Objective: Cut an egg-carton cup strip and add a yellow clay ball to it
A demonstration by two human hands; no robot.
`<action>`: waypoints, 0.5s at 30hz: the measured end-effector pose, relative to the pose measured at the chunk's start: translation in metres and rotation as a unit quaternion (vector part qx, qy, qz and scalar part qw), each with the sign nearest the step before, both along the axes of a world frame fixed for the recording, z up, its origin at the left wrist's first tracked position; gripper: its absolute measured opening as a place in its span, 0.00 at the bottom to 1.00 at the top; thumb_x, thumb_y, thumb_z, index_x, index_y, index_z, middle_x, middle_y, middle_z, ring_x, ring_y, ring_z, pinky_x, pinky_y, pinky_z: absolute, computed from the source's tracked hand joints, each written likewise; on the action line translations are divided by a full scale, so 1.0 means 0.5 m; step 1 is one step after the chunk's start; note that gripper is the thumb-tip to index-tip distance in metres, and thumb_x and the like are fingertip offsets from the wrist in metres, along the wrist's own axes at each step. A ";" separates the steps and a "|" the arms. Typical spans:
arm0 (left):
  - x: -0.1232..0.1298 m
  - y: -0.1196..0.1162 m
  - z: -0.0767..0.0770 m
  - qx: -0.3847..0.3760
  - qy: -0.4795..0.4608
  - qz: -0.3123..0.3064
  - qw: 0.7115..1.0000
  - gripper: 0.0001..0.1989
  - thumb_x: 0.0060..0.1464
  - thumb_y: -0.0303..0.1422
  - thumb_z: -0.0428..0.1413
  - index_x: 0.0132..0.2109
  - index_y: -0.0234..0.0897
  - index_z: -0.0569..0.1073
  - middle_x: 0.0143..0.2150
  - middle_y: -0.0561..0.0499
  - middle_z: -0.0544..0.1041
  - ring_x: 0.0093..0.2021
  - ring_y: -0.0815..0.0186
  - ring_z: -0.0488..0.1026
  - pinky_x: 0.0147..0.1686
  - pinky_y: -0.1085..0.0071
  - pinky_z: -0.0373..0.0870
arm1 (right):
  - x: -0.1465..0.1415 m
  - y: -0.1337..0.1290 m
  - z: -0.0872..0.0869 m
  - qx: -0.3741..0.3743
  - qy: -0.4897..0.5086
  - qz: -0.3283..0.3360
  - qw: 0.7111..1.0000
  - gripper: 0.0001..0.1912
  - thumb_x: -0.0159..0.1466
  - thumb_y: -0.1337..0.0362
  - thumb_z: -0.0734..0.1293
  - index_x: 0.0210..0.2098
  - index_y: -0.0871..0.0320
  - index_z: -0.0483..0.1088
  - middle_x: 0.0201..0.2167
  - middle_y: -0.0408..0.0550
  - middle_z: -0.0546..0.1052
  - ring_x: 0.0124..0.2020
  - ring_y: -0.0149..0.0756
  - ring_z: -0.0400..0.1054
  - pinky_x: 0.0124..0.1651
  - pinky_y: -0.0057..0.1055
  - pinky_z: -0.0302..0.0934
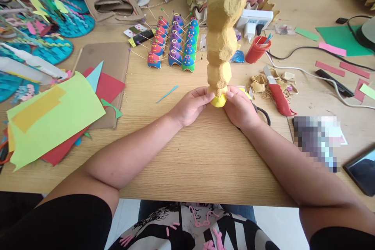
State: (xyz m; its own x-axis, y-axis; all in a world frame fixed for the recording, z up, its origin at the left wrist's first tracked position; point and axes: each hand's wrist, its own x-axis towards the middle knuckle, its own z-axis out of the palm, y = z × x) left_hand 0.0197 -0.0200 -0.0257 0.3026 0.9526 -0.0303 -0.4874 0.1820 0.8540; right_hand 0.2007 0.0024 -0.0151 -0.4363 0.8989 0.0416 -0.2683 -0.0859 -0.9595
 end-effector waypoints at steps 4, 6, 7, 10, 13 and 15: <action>-0.001 0.001 0.000 0.005 0.001 -0.003 1.000 0.24 0.47 0.56 0.78 0.39 0.42 0.86 0.40 0.51 0.86 0.49 0.59 0.82 0.58 0.60 0.75 | -0.003 -0.002 -0.001 -0.007 0.013 -0.017 1.000 0.26 0.57 0.39 0.83 0.25 0.49 0.72 0.31 0.45 0.78 0.46 0.47 0.75 0.56 0.47 0.71; 0.000 0.001 0.000 0.007 0.000 -0.005 1.000 0.24 0.48 0.55 0.78 0.39 0.42 0.86 0.40 0.51 0.86 0.48 0.60 0.82 0.58 0.60 0.75 | -0.004 -0.002 -0.003 -0.015 0.013 -0.029 0.999 0.25 0.56 0.40 0.82 0.25 0.49 0.72 0.31 0.44 0.78 0.44 0.46 0.74 0.56 0.47 0.71; 0.000 0.001 0.000 0.008 0.000 -0.005 1.000 0.24 0.48 0.55 0.78 0.39 0.42 0.86 0.40 0.50 0.86 0.48 0.60 0.82 0.58 0.60 0.75 | -0.005 -0.001 -0.004 -0.017 0.010 -0.032 0.999 0.25 0.56 0.40 0.82 0.25 0.49 0.72 0.31 0.44 0.78 0.43 0.45 0.74 0.55 0.47 0.71; 0.000 0.000 -0.001 0.010 0.004 -0.007 1.000 0.24 0.48 0.56 0.78 0.38 0.42 0.86 0.40 0.50 0.86 0.49 0.58 0.82 0.59 0.59 0.75 | -0.005 0.000 -0.005 -0.022 0.010 -0.024 0.999 0.26 0.57 0.39 0.82 0.25 0.50 0.71 0.32 0.45 0.79 0.44 0.46 0.74 0.54 0.47 0.72; -0.001 0.001 -0.003 0.010 0.003 -0.012 1.000 0.23 0.49 0.55 0.78 0.38 0.42 0.85 0.40 0.50 0.86 0.50 0.57 0.82 0.59 0.59 0.75 | -0.005 0.001 -0.004 -0.017 0.015 -0.011 1.000 0.27 0.58 0.39 0.81 0.24 0.50 0.69 0.33 0.47 0.79 0.47 0.49 0.75 0.54 0.48 0.72; -0.002 0.002 -0.004 0.008 -0.002 -0.017 1.000 0.23 0.49 0.55 0.78 0.38 0.42 0.85 0.39 0.50 0.86 0.51 0.57 0.82 0.58 0.58 0.74 | -0.005 0.002 -0.003 -0.015 0.020 -0.011 1.000 0.27 0.58 0.39 0.82 0.24 0.50 0.70 0.33 0.47 0.79 0.48 0.49 0.76 0.56 0.48 0.72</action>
State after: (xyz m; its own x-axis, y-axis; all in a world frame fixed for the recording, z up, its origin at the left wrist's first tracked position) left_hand 0.0189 -0.0192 -0.0278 0.3349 0.9421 -0.0140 -0.4846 0.1849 0.8550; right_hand 0.1983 0.0032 -0.0167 -0.4155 0.9090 0.0315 -0.3081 -0.1080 -0.9452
